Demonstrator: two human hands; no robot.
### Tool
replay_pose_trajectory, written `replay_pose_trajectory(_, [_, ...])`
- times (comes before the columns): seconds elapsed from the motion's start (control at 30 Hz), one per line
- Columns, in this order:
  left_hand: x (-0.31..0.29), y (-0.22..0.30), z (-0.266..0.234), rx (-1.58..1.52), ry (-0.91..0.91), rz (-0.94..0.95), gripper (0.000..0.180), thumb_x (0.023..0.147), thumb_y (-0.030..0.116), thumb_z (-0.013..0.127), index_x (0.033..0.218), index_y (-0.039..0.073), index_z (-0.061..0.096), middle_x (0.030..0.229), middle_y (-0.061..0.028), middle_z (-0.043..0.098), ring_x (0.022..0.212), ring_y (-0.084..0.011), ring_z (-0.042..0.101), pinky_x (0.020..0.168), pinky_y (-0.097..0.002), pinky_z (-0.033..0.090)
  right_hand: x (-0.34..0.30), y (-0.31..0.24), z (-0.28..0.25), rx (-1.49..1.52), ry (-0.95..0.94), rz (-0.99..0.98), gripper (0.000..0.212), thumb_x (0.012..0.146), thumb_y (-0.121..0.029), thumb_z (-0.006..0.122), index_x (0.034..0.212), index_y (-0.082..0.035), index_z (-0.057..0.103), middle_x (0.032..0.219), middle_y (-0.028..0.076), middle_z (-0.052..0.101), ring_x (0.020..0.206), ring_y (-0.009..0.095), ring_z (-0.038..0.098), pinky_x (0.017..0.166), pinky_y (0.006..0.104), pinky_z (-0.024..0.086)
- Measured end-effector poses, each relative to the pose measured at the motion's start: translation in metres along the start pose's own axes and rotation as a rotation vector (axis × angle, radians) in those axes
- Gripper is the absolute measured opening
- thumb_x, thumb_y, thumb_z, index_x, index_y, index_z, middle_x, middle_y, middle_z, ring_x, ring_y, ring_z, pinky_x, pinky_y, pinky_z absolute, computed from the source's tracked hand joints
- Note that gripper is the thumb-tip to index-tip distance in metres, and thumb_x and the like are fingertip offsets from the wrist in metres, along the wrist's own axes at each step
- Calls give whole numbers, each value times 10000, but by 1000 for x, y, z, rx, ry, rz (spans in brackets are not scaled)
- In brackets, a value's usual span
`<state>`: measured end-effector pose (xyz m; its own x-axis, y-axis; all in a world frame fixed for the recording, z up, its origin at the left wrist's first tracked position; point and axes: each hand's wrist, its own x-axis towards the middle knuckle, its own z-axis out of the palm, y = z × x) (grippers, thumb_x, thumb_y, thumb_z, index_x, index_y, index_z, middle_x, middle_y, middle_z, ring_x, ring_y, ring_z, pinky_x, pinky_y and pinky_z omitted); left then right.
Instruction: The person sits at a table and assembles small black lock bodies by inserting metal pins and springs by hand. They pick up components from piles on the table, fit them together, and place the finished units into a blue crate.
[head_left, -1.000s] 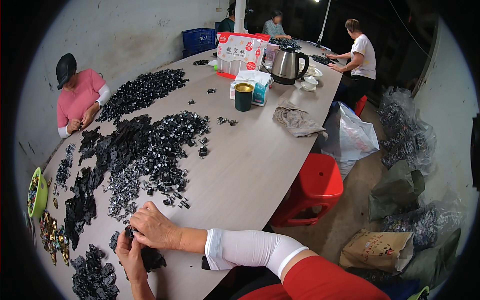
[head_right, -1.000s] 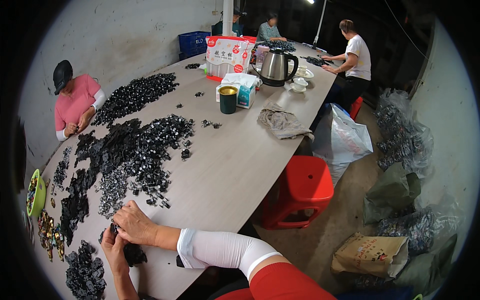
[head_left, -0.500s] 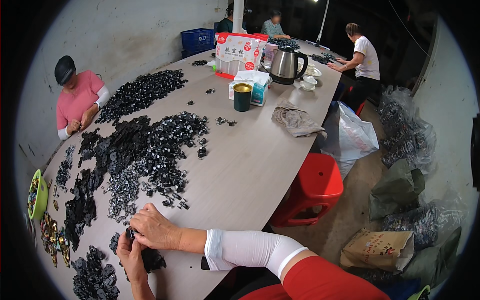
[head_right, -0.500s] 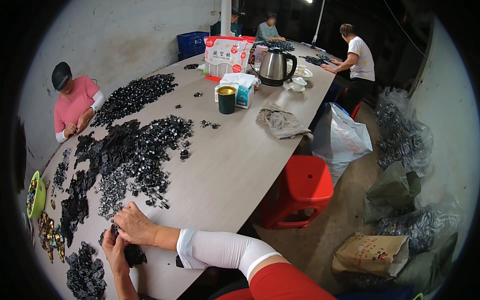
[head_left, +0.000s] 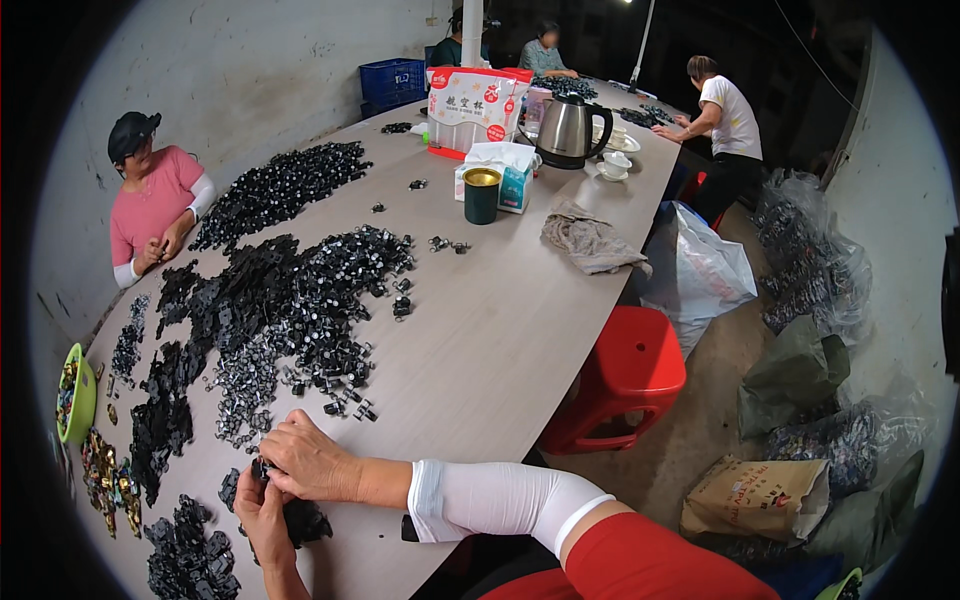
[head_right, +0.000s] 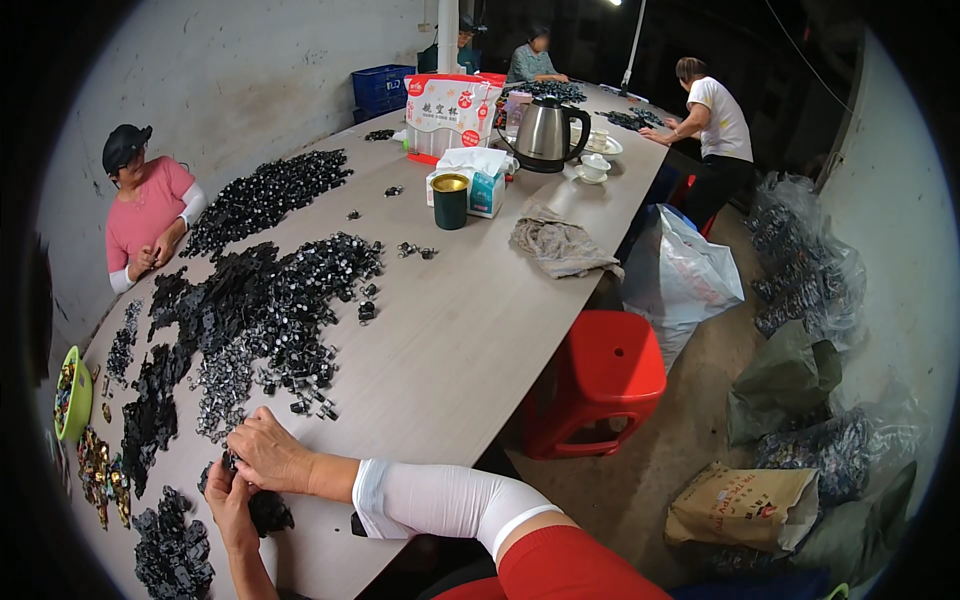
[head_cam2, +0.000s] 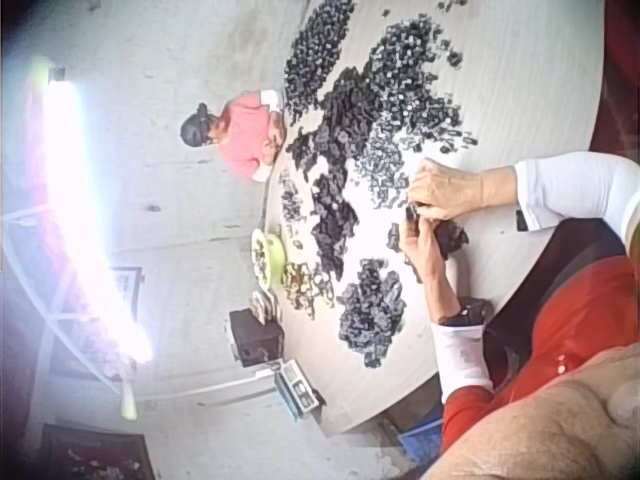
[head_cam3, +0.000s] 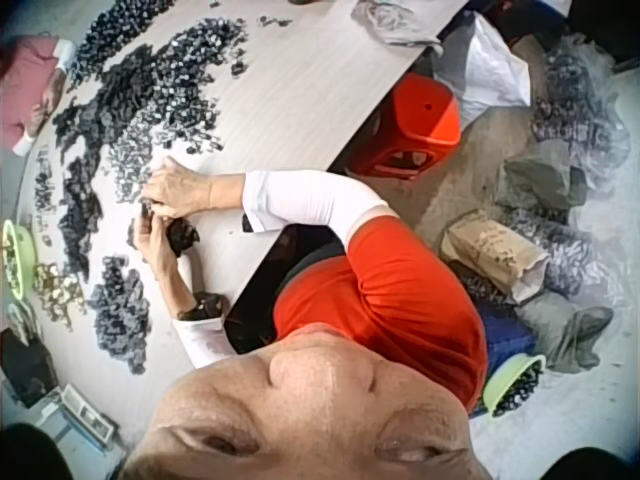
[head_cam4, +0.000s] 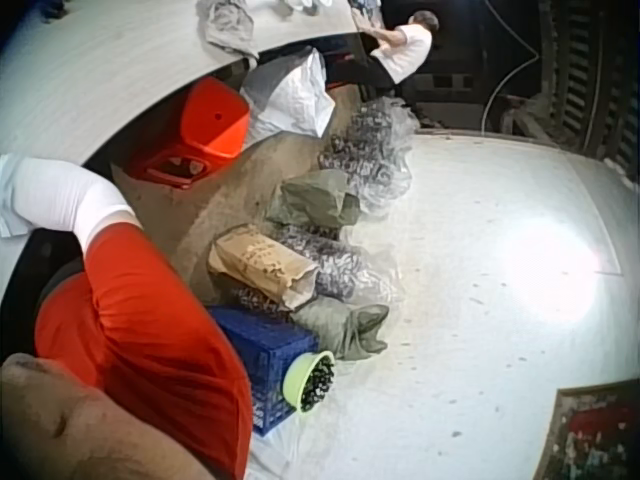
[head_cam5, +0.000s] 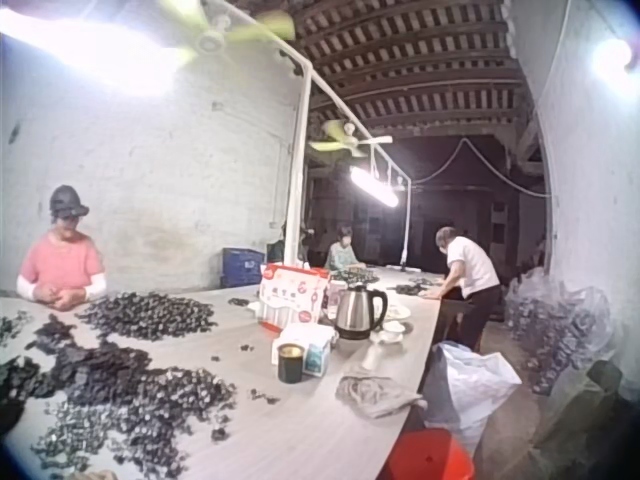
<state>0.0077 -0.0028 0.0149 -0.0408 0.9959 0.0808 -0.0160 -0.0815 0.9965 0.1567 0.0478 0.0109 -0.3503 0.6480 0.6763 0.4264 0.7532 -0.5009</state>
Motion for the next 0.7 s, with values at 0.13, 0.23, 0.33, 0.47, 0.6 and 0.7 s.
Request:
replay_pose_trajectory(0.13, [0,1,1,18,-5,-1,233,932,-12,521,1162,-25,553,1033,-57,636,874,-102,622,730,-251,550,0,0,0,-12,-2,-2,162,744,-158,645,782,-37,544,778,113,575,819,267,567,900,397,368])
replay_pose_trajectory(0.23, [0,0,0,14,-7,2,225,935,-2,526,1157,-21,558,1024,-52,637,870,-98,620,728,-249,550,0,0,0,-13,3,-2,160,747,-160,643,777,-38,544,772,114,573,812,267,566,900,396,368])
replay_pose_trajectory(0.33, [0,0,0,15,-7,-5,222,937,5,527,1155,-19,558,1018,-50,636,863,-96,619,726,-249,550,0,-1,-2,-6,2,-1,158,751,-160,640,774,-39,543,768,111,571,807,265,564,897,394,367])
replay_pose_trajectory(0.47, [1,-1,-1,28,-11,-10,219,937,10,532,1153,-18,559,1011,-49,637,856,-95,619,723,-249,550,-1,0,0,-7,7,-3,155,753,-159,639,772,-40,541,767,109,570,805,263,564,891,391,367])
replay_pose_trajectory(0.6, [1,-3,-2,32,-12,-11,219,938,13,536,1153,-19,558,1002,-48,638,849,-93,619,720,-250,549,-1,1,2,-3,9,-3,152,750,-158,639,772,-42,542,769,108,573,807,261,566,886,390,368])
replay_pose_trajectory(0.7, [1,-2,-2,37,-6,-11,218,938,9,534,1152,-22,557,997,-47,639,844,-92,619,719,-249,548,-1,1,2,2,5,-3,151,748,-159,638,771,-43,543,770,108,576,809,261,568,882,389,370])
